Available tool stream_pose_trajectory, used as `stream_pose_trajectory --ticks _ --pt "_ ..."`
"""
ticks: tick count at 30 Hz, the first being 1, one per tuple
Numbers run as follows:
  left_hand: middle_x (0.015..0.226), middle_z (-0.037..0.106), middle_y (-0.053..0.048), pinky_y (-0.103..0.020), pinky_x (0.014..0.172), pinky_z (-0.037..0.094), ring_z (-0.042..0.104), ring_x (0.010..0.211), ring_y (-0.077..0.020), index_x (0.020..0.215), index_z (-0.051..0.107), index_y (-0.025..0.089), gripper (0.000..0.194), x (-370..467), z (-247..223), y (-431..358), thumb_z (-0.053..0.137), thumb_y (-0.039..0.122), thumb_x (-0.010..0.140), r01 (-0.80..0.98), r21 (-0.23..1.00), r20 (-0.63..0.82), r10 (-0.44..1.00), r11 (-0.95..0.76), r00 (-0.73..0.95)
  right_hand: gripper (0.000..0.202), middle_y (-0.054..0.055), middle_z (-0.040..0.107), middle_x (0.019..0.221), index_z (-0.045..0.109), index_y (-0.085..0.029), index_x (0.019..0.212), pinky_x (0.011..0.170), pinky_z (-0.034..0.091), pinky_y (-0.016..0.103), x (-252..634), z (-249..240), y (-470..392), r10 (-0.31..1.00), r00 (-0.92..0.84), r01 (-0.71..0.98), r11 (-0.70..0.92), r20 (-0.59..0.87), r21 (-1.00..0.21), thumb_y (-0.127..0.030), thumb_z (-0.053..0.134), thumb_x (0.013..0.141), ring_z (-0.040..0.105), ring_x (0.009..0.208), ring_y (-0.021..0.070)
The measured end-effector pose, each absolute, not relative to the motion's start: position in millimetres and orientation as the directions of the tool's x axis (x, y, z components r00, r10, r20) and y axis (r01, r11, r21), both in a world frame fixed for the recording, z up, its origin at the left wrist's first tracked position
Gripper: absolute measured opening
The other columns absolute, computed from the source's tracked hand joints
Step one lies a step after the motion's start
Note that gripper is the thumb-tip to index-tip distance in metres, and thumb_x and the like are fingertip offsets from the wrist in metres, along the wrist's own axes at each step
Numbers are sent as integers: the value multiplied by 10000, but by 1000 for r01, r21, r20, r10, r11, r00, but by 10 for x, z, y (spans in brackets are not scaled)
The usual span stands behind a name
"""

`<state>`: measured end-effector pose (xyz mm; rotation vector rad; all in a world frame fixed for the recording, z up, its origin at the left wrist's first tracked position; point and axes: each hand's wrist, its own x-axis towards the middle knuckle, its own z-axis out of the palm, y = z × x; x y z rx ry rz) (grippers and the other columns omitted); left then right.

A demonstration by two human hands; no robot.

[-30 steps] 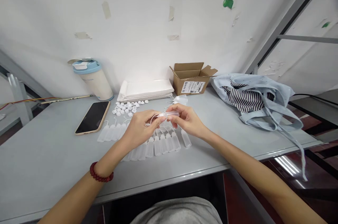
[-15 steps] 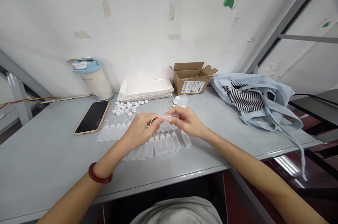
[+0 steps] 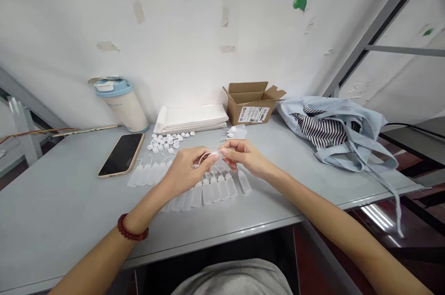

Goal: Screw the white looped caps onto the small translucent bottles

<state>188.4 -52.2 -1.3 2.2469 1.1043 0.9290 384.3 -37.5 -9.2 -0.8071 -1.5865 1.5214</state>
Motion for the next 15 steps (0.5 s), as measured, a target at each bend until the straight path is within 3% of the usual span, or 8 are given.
stream_pose_trajectory --ticks 3,7,11,15 --pt "589 612 12 -199 481 383 545 520 -113 724 627 170 343 1867 44 -533 474 417 907 463 771 236 871 -438 430 282 0 572 717 609 -154 890 529 436 238 3831 -88 -404 859 -468 33 248 205 -968 -426 643 821 520 590 102" --pt "542 581 19 -200 504 403 567 520 -117 633 560 170 382 1866 8 -520 462 414 910 487 762 207 873 -427 441 212 10 587 756 630 -161 829 584 402 242 3848 -75 -395 850 -464 176 364 249 -914 -372 609 843 545 665 114" --pt "490 537 25 -215 512 373 516 463 -100 565 476 170 427 1895 -43 -512 426 385 931 525 688 224 835 -500 502 253 -28 510 588 621 -154 740 541 334 242 3885 -81 -343 866 -488 161 212 109 -964 -396 627 813 452 555 96" --pt "510 516 21 -237 527 335 465 485 -106 577 483 173 424 1921 -64 -526 411 372 944 564 557 311 783 -609 538 275 -34 498 550 639 -144 720 515 309 239 3903 -90 -311 862 -505 97 87 26 -991 -414 676 756 429 528 91"
